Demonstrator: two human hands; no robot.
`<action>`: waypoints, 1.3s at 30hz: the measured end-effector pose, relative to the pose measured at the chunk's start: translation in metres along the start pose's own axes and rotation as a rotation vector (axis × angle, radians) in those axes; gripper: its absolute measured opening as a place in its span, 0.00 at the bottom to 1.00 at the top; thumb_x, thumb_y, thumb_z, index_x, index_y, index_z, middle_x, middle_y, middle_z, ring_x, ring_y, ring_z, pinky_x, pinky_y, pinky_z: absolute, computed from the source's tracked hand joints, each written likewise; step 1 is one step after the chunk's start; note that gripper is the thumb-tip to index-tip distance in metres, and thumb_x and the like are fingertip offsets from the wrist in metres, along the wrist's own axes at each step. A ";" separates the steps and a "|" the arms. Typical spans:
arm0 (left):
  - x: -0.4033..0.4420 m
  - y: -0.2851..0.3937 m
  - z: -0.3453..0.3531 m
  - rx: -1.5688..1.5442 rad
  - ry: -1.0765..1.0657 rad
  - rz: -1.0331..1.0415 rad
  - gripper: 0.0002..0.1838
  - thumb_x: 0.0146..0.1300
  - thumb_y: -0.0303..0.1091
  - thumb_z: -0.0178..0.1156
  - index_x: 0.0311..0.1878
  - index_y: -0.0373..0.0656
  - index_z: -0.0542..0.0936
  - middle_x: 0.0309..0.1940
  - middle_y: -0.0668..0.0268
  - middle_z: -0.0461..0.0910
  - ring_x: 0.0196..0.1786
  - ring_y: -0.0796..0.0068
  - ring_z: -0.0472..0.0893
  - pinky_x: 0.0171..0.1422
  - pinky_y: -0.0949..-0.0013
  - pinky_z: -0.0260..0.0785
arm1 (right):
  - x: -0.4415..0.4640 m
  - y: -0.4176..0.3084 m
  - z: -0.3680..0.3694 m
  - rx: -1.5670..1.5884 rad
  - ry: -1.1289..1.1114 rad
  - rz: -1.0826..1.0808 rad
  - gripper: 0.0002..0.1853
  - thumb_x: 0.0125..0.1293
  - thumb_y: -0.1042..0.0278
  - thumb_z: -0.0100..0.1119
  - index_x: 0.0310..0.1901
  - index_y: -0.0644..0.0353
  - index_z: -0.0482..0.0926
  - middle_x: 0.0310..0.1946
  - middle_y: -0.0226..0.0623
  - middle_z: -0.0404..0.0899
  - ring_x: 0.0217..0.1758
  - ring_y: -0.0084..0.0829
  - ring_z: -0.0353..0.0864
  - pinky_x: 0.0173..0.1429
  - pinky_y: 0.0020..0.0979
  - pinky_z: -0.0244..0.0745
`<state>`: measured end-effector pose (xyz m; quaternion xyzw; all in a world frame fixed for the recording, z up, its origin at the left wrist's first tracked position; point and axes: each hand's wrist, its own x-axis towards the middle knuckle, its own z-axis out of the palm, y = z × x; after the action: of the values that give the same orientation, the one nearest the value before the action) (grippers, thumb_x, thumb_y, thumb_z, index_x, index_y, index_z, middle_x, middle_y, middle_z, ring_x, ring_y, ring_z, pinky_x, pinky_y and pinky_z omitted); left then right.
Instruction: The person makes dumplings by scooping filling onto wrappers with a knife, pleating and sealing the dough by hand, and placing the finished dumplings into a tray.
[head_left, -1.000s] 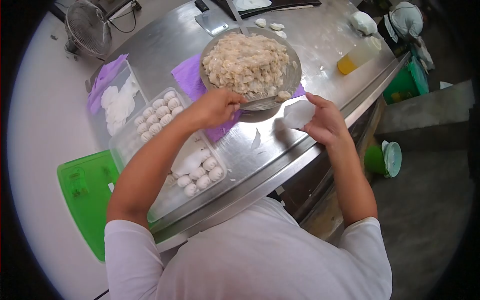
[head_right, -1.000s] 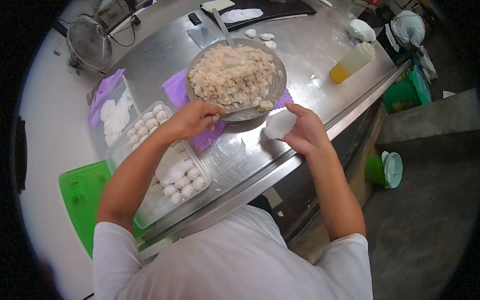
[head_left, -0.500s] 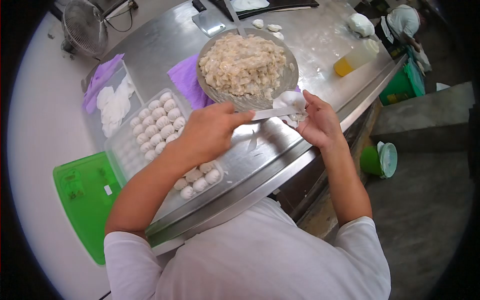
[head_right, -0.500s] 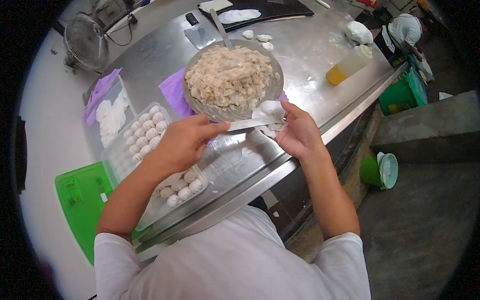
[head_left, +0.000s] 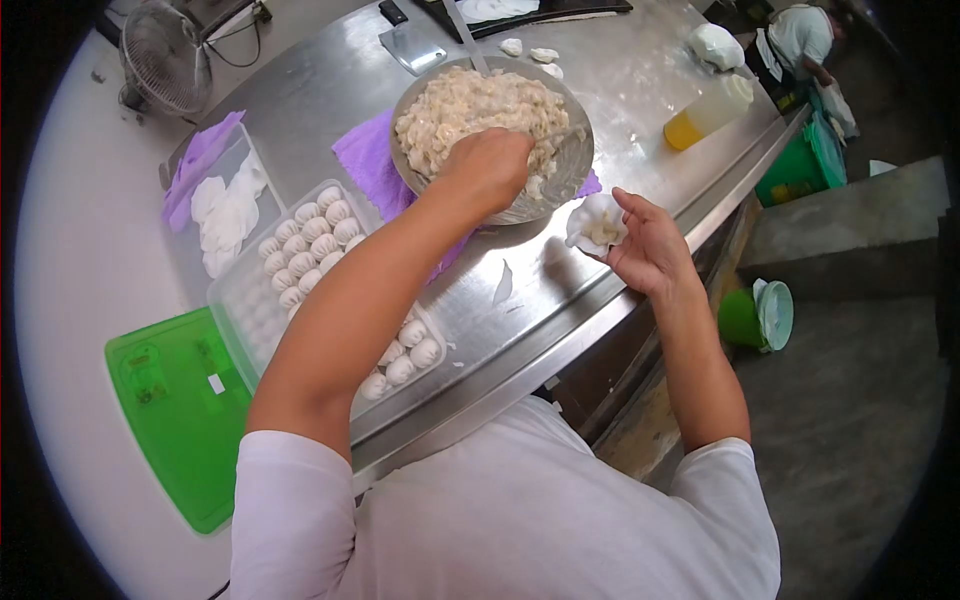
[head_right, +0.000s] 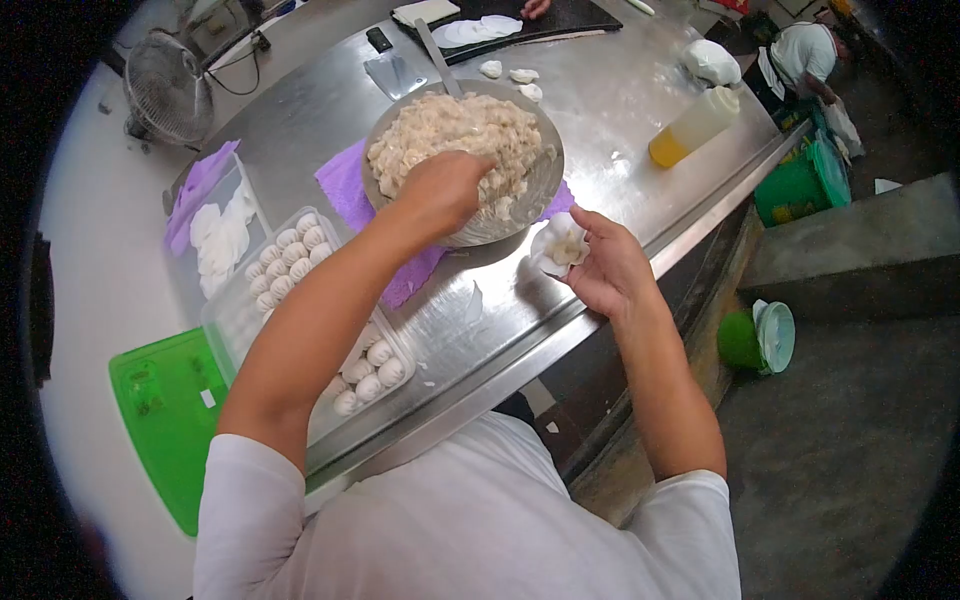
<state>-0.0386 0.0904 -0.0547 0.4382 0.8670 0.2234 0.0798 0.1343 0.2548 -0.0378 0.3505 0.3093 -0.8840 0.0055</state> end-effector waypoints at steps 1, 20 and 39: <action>0.000 -0.004 0.003 0.007 -0.016 0.037 0.24 0.56 0.23 0.58 0.58 0.43 0.83 0.46 0.47 0.84 0.53 0.46 0.82 0.58 0.51 0.73 | 0.001 0.000 -0.003 0.004 -0.024 -0.001 0.16 0.79 0.62 0.48 0.56 0.67 0.71 0.47 0.46 0.80 0.50 0.43 0.84 0.63 0.51 0.78; -0.068 -0.030 -0.042 -0.129 -0.286 0.094 0.22 0.61 0.23 0.56 0.59 0.44 0.83 0.44 0.46 0.85 0.47 0.48 0.85 0.54 0.55 0.76 | 0.017 0.005 -0.005 -0.009 -0.005 0.033 0.17 0.79 0.64 0.46 0.59 0.68 0.69 0.51 0.47 0.78 0.52 0.45 0.82 0.60 0.54 0.79; -0.127 0.009 -0.060 -0.117 -0.026 0.138 0.19 0.65 0.24 0.60 0.58 0.51 0.84 0.36 0.59 0.80 0.39 0.55 0.81 0.43 0.57 0.74 | 0.001 0.011 0.011 0.017 -0.246 0.039 0.31 0.79 0.48 0.47 0.69 0.68 0.66 0.65 0.51 0.75 0.66 0.48 0.77 0.73 0.52 0.70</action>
<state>0.0241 -0.0247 -0.0052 0.4945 0.8189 0.2731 0.1009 0.1290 0.2405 -0.0382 0.2452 0.2918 -0.9227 0.0575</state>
